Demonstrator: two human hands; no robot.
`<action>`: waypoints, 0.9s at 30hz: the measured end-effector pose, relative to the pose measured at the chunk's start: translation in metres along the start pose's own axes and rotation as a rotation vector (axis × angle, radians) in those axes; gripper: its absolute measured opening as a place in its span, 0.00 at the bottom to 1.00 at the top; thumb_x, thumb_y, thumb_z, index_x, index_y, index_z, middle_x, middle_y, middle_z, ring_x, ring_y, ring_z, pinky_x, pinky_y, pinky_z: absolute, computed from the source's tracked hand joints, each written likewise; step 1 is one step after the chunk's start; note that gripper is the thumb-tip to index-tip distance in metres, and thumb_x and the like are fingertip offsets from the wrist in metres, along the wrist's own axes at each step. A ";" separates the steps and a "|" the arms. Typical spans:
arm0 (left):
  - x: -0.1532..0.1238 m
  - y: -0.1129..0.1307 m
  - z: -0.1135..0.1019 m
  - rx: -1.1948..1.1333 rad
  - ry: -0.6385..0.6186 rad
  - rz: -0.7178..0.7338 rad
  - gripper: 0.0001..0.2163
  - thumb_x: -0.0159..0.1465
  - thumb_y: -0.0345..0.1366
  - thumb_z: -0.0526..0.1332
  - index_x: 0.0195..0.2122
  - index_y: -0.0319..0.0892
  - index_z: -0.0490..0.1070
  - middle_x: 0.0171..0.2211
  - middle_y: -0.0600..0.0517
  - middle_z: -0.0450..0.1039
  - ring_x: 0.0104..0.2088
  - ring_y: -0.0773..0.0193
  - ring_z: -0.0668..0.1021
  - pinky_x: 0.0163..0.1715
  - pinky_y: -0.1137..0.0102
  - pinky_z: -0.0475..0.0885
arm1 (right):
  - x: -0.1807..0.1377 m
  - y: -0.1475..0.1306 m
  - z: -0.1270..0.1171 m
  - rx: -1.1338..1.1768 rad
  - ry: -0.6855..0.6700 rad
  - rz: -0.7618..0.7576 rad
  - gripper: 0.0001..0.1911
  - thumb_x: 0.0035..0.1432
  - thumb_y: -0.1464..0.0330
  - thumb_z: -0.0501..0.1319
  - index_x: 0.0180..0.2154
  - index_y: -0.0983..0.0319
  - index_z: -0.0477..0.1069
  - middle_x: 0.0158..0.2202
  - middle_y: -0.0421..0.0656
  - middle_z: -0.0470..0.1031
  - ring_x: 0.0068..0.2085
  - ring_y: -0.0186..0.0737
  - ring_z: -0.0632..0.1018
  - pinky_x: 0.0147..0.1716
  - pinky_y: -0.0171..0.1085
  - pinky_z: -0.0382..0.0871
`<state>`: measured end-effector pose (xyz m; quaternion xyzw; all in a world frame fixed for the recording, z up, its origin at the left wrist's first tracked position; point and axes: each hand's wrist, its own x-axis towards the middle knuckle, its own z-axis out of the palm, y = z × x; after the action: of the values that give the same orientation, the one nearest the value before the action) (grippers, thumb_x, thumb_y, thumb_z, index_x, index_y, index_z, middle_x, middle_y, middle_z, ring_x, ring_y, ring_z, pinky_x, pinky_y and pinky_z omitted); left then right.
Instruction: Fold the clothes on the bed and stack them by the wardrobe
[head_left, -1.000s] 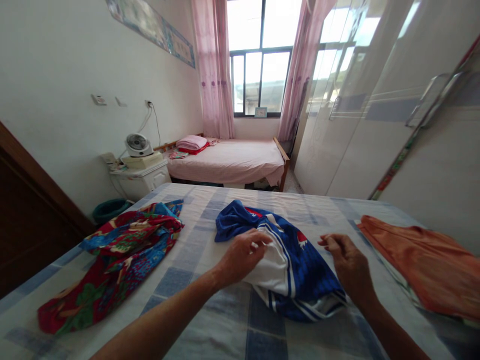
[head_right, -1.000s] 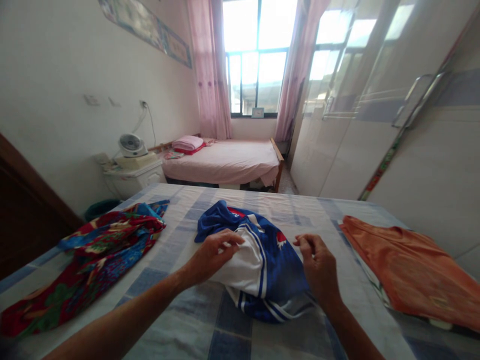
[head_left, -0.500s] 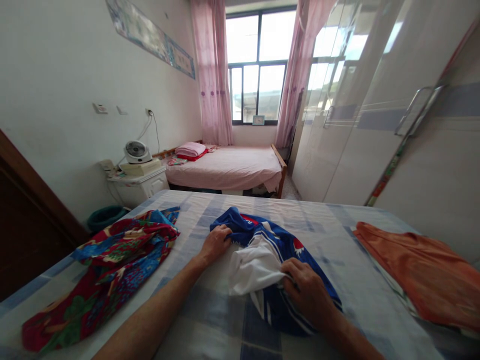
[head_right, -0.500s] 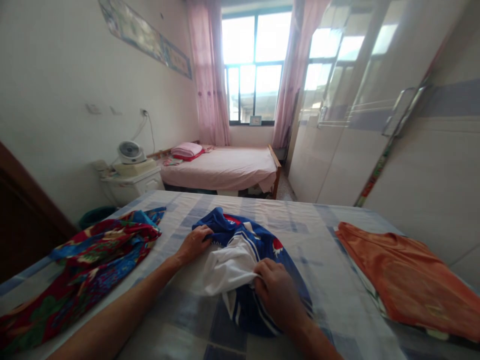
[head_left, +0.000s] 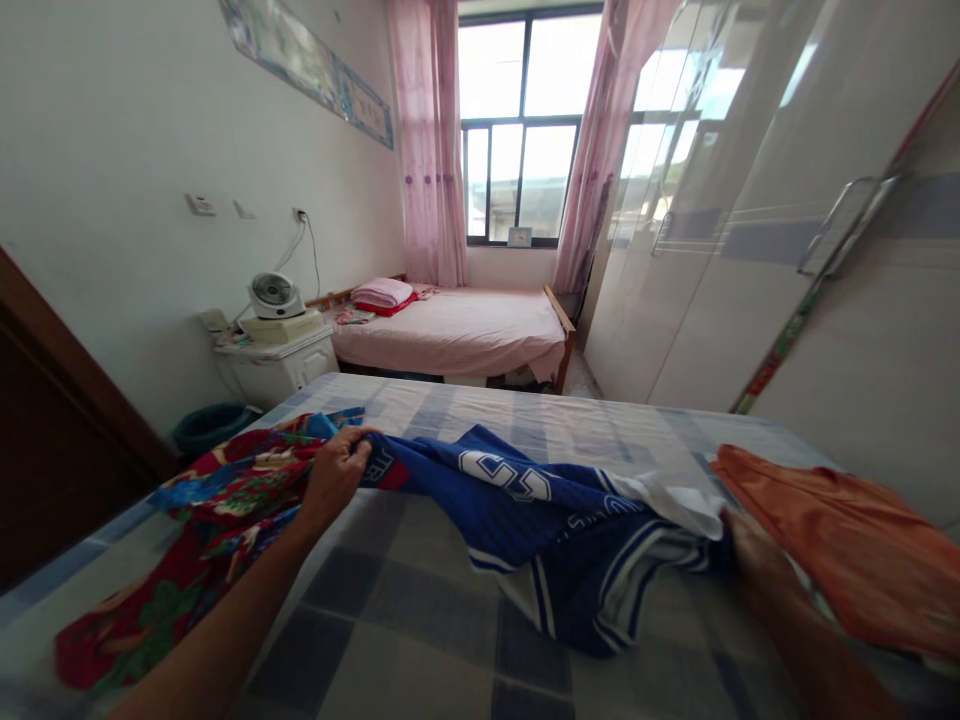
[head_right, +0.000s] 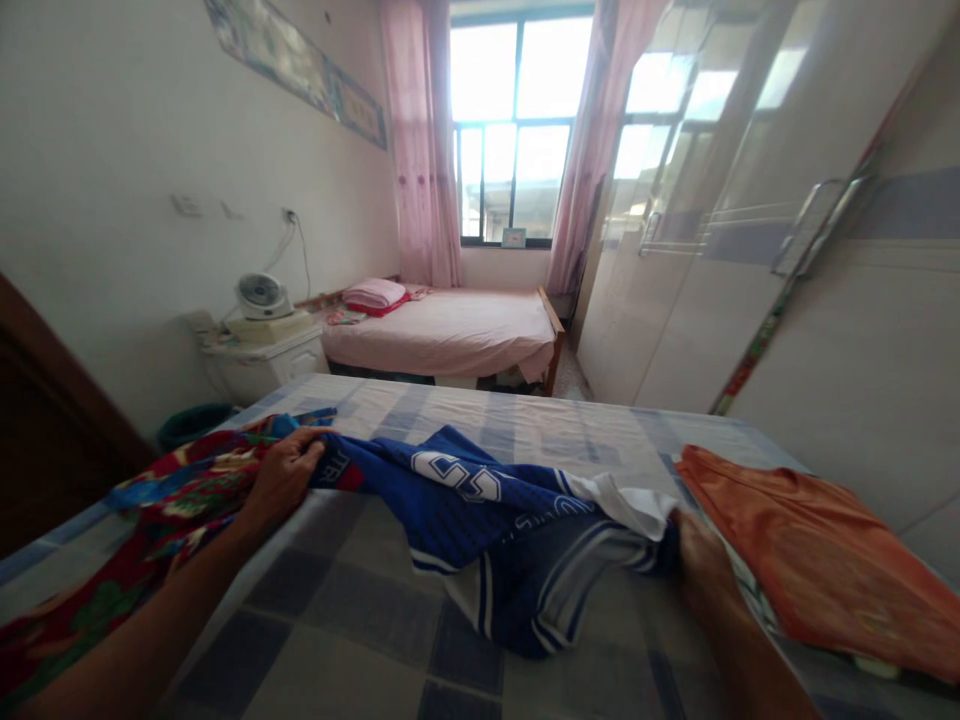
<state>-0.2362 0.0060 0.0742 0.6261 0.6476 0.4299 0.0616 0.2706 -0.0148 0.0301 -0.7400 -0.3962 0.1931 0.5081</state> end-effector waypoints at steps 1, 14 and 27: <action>-0.003 -0.008 0.002 0.053 -0.010 0.025 0.19 0.58 0.38 0.48 0.44 0.36 0.72 0.45 0.44 0.72 0.45 0.54 0.74 0.50 0.61 0.67 | 0.000 0.000 0.004 -0.051 0.009 0.011 0.18 0.46 0.56 0.53 0.30 0.63 0.69 0.28 0.49 0.73 0.35 0.51 0.75 0.33 0.46 0.70; -0.060 0.027 0.031 0.217 -0.359 0.615 0.19 0.60 0.27 0.52 0.52 0.45 0.68 0.56 0.48 0.64 0.58 0.57 0.64 0.58 0.59 0.60 | -0.022 -0.006 0.025 -0.690 -0.050 -0.602 0.31 0.56 0.52 0.46 0.51 0.67 0.64 0.54 0.54 0.66 0.56 0.54 0.65 0.53 0.52 0.59; 0.041 0.047 0.127 0.298 -0.475 0.241 0.24 0.62 0.37 0.58 0.59 0.40 0.59 0.58 0.43 0.62 0.57 0.56 0.66 0.56 0.66 0.62 | -0.009 -0.008 -0.001 -0.571 -0.157 -0.466 0.27 0.53 0.52 0.46 0.40 0.61 0.73 0.37 0.50 0.77 0.39 0.52 0.77 0.38 0.43 0.69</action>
<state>-0.1302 0.0956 0.0438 0.7835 0.5922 0.1759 0.0673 0.2626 -0.0214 0.0371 -0.7247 -0.6295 0.0103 0.2799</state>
